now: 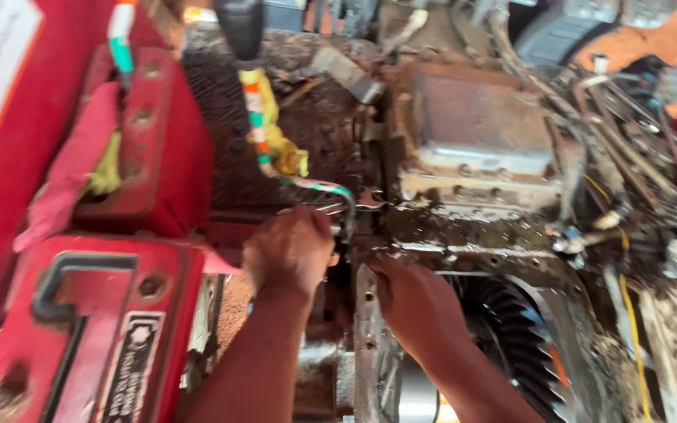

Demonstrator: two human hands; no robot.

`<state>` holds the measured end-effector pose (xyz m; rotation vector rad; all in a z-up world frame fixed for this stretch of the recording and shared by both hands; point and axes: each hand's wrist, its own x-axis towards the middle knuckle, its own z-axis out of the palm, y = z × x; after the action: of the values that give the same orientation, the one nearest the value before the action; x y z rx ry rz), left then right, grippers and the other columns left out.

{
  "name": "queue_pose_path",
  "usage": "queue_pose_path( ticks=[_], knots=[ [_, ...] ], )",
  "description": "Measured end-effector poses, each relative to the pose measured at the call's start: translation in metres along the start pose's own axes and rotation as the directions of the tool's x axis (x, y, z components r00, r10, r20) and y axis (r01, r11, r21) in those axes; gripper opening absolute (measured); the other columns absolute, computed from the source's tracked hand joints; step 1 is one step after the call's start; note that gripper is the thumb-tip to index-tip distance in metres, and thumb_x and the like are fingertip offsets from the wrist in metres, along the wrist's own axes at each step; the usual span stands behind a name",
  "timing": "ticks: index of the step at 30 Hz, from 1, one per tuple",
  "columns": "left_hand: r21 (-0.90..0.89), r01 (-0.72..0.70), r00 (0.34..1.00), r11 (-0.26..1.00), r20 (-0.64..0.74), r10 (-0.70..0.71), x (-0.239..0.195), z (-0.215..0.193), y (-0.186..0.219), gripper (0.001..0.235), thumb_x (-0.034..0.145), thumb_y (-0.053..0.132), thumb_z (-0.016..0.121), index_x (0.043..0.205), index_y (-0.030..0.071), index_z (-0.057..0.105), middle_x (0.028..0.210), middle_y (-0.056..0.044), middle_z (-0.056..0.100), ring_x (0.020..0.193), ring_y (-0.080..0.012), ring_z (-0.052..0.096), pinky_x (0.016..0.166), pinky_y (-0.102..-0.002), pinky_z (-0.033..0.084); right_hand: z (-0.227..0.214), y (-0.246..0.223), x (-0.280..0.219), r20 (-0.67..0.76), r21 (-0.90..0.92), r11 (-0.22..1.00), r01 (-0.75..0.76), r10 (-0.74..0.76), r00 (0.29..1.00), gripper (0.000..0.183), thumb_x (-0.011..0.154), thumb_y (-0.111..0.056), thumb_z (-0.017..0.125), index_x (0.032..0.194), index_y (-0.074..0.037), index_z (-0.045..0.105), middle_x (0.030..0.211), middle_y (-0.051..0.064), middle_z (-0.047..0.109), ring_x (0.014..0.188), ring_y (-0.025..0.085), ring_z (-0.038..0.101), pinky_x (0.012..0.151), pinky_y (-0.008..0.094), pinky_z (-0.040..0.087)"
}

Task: The person uses a wrench to tighten a bolt on a red tractor engine. They repeatedly adjust the wrench and apply force to secure the component while the camera shakes significantly.

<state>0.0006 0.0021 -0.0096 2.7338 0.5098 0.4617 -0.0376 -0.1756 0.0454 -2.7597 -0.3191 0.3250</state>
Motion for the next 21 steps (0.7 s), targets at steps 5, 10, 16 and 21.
queue_pose_path(
  ticks=[5,10,16,21],
  knots=[
    [-0.016,-0.013,0.998,1.0,-0.059,0.012,0.004,0.003,0.001,0.033,0.091,0.04,0.057,0.073,0.018,0.074,0.073,-0.01,0.075,0.068,-0.0344,0.073,0.059,-0.051,0.058,0.0,0.0,0.007,0.036,-0.022,1.0,-0.02,0.021,0.999,0.034,0.094,-0.025,0.056,0.123,-0.022,0.073,0.09,0.018,0.074,0.088,0.04,0.07,0.079,0.053,0.054],
    [0.058,-0.011,0.999,0.998,-0.042,0.014,0.005,-0.001,0.005,0.038,0.096,0.041,0.054,0.077,0.014,0.073,0.074,-0.012,0.074,0.069,-0.0338,0.073,0.06,-0.051,0.059,0.006,-0.005,-0.002,-0.137,0.067,0.993,0.094,-0.084,0.987,0.03,0.089,-0.018,0.058,0.113,-0.014,0.074,0.09,0.018,0.075,0.086,0.039,0.071,0.079,0.054,0.054],
    [0.063,0.05,0.998,0.997,0.03,-0.052,0.004,-0.006,0.0,0.037,0.095,0.04,0.051,0.078,0.015,0.073,0.073,-0.013,0.074,0.068,-0.0378,0.073,0.06,-0.054,0.059,0.014,-0.01,-0.002,-0.002,0.076,0.993,-0.087,0.088,0.996,0.029,0.097,-0.026,0.054,0.118,-0.022,0.073,0.094,0.019,0.073,0.086,0.038,0.073,0.08,0.051,0.057],
    [0.087,0.05,0.999,0.995,0.01,-0.051,0.006,-0.005,0.009,0.037,0.095,0.039,0.051,0.078,0.014,0.072,0.073,-0.013,0.074,0.07,-0.0364,0.073,0.061,-0.053,0.059,-0.003,0.001,0.002,-0.047,0.07,0.988,-0.137,0.14,0.989,0.033,0.095,-0.029,0.056,0.124,-0.022,0.071,0.092,0.016,0.074,0.086,0.04,0.07,0.077,0.053,0.055]
  ],
)
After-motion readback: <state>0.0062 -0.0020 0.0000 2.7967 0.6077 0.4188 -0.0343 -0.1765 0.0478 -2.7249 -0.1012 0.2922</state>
